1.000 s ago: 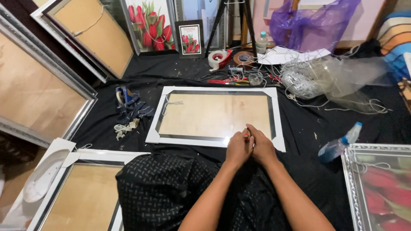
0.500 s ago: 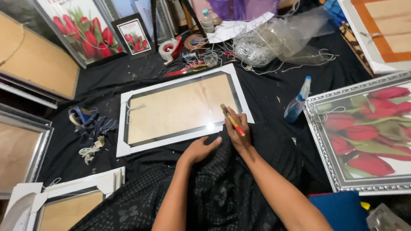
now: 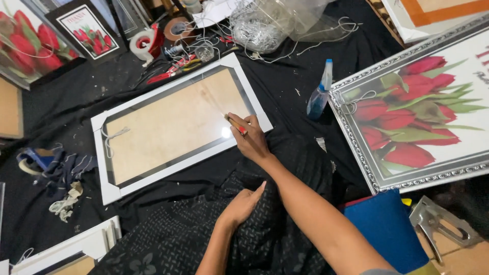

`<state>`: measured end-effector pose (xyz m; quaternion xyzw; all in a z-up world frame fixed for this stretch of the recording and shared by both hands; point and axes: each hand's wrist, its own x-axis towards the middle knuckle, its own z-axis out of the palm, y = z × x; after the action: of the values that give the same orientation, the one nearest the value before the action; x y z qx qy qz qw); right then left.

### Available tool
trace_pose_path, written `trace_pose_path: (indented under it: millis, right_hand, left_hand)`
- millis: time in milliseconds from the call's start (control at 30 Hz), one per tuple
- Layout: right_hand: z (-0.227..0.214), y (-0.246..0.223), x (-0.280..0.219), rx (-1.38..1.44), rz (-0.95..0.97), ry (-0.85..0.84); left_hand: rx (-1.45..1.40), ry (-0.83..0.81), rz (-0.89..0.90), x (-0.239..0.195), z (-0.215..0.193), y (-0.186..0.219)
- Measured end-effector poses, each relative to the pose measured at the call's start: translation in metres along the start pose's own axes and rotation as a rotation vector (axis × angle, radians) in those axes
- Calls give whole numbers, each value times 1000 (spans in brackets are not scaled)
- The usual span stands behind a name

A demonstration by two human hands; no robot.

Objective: The person wipes the glass of a white picture frame with a dark cloth, then uses a brush to sweep dust from the frame's edges and back. They flip the frame over, brush the back surface, flip it again, and continue brushing and wiping the glass and frame edges. The person repeats this cleaning cycle on the same frame throughout the clip.

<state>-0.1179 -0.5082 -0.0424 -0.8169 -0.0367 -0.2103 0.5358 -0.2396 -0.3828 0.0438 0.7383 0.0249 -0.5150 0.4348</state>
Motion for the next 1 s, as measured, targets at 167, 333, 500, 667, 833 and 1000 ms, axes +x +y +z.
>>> trace_pose_path:
  millis: [167, 333, 500, 667, 833, 1000]
  right_hand:
    - [-10, -20, 16, 33, 274, -133]
    - [-9, -24, 28, 80, 432, -64]
    - [-5, -13, 40, 5, 449, -84]
    - [5, -5, 42, -5, 353, 4]
    - [10, 23, 39, -133, 297, 79]
    - [-19, 42, 83, -438, 280, 185]
  left_hand:
    - [-173, 322, 466, 28, -7, -21]
    - [591, 787, 685, 96, -28, -52]
    - [942, 1076, 678, 109, -42, -34]
    - [966, 815, 692, 107, -63, -49]
    - [937, 416, 103, 74, -120, -62]
    - [889, 297, -156, 49, -145, -79]
